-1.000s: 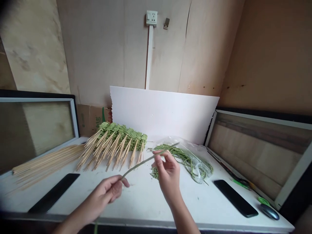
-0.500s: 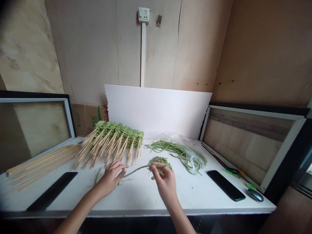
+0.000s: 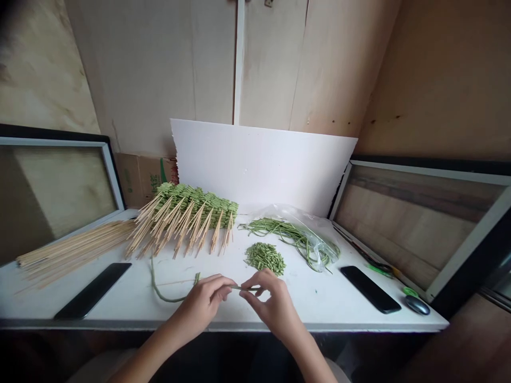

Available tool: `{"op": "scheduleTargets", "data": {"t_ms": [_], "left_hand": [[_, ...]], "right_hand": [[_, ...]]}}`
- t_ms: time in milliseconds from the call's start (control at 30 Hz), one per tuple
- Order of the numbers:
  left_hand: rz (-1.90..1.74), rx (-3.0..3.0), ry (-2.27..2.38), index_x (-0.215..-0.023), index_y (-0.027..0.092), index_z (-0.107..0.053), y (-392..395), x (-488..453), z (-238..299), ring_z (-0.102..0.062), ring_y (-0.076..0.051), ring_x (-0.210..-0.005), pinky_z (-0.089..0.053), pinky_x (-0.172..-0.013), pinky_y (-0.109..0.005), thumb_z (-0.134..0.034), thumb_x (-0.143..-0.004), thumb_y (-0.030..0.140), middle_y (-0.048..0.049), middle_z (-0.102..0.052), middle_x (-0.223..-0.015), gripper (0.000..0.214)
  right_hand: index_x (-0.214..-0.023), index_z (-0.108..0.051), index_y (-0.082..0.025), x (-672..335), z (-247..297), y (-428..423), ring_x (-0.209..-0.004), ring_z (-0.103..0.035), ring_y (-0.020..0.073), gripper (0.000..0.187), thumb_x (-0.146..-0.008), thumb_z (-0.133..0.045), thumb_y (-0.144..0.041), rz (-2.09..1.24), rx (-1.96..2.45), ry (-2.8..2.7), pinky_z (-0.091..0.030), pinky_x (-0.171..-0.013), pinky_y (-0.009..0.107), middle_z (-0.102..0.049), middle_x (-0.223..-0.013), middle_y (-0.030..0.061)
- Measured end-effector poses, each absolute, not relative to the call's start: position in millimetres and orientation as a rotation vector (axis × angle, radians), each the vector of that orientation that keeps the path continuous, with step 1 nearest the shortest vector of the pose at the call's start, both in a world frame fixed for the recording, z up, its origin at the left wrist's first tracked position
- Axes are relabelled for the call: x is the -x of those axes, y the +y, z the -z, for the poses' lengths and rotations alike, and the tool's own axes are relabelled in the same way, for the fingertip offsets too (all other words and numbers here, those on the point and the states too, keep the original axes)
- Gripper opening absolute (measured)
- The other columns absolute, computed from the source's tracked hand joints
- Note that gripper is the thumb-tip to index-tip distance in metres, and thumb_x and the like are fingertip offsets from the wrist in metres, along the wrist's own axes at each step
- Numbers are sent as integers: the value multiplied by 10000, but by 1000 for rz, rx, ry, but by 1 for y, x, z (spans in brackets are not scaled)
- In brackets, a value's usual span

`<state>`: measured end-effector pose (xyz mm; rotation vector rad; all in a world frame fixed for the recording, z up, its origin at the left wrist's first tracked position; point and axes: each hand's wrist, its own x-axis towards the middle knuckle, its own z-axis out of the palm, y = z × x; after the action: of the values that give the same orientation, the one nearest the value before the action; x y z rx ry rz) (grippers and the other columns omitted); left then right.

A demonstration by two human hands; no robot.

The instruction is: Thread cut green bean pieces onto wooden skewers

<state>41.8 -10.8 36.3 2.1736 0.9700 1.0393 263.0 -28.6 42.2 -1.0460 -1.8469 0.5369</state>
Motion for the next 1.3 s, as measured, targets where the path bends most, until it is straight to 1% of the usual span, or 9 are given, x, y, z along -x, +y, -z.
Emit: {"op": "scheduleTargets", "data": {"t_ms": [200, 400, 633, 767, 900, 1000, 1133, 1200, 1300], "left_hand": [[-988, -2237, 937, -1049, 227, -710, -22, -38, -36, -648, -173, -818, -448, -722, -254, -485, -1068, 268, -26, -723, -927, 229], [-995, -2276, 917, -1013, 223, -722, -25, -34, -37, -664, -166, -805, -445, -716, -241, -521, -1057, 248, -18, -734, -900, 206], [-1007, -2256, 885, -977, 209, -719, -24, -28, -42, -652, -164, -810, -445, -726, -246, -547, -1031, 207, -21, -707, -886, 181], [-1013, -2131, 769, -862, 185, -709, -25, -30, -38, -630, -145, -778, -461, -730, -234, -529, -941, 39, -11, -679, -821, 245], [-1079, -1970, 684, -745, 160, -681, -23, -35, -28, -609, -134, -711, -472, -703, -228, -472, -837, -54, -5, -638, -723, 313], [-1097, -1867, 664, -720, 150, -670, -20, -38, -22, -602, -138, -685, -478, -684, -234, -506, -864, -1, -17, -636, -702, 265], [-1061, -1804, 661, -756, 142, -670, -16, -39, -17, -589, -146, -687, -481, -680, -245, -539, -944, 122, -36, -649, -720, 230], [-1047, -1818, 686, -761, 143, -659, -15, -36, -18, -565, -141, -672, -463, -668, -242, -533, -981, 175, -31, -636, -710, 255], [-1043, -1943, 761, -798, 154, -671, -14, -31, -23, -563, -142, -692, -434, -679, -242, -522, -1020, 231, -28, -654, -742, 278]], "right_hand": [[-1005, -762, -269, -251, -45, -33, -881, -582, 245, 89, -960, -701, -220, -153, 888, -1989, -527, -767, 401, -683, -859, 59], [-994, -746, -264, -252, -48, -35, -896, -574, 247, 92, -922, -755, -208, -177, 826, -2001, -513, -782, 396, -670, -847, 47], [-985, -749, -263, -240, -47, -41, -898, -553, 246, 138, -939, -706, -140, -128, 782, -1949, -495, -788, 401, -681, -826, 47], [-893, -757, -275, -233, -39, -43, -901, -540, 256, 102, -943, -713, -197, -250, 784, -1869, -477, -825, 427, -682, -777, 38], [-824, -773, -291, -232, -22, -39, -973, -558, 289, 130, -931, -748, -362, -536, 779, -1718, -452, -923, 475, -694, -733, 42], [-811, -794, -290, -229, -5, -34, -1021, -579, 300, 167, -878, -795, -443, -755, 785, -1557, -474, -933, 470, -694, -750, 55], [-826, -801, -292, -225, 10, -31, -1024, -622, 295, 171, -855, -808, -461, -1020, 781, -1368, -551, -784, 415, -703, -899, 69], [-855, -808, -296, -226, 10, -30, -1018, -634, 294, 142, -868, -802, -437, -969, 791, -1407, -555, -799, 425, -713, -900, 69], [-887, -816, -298, -233, -3, -29, -992, -624, 289, 75, -843, -842, -354, -597, 854, -1602, -516, -884, 451, -730, -836, 56]]}}
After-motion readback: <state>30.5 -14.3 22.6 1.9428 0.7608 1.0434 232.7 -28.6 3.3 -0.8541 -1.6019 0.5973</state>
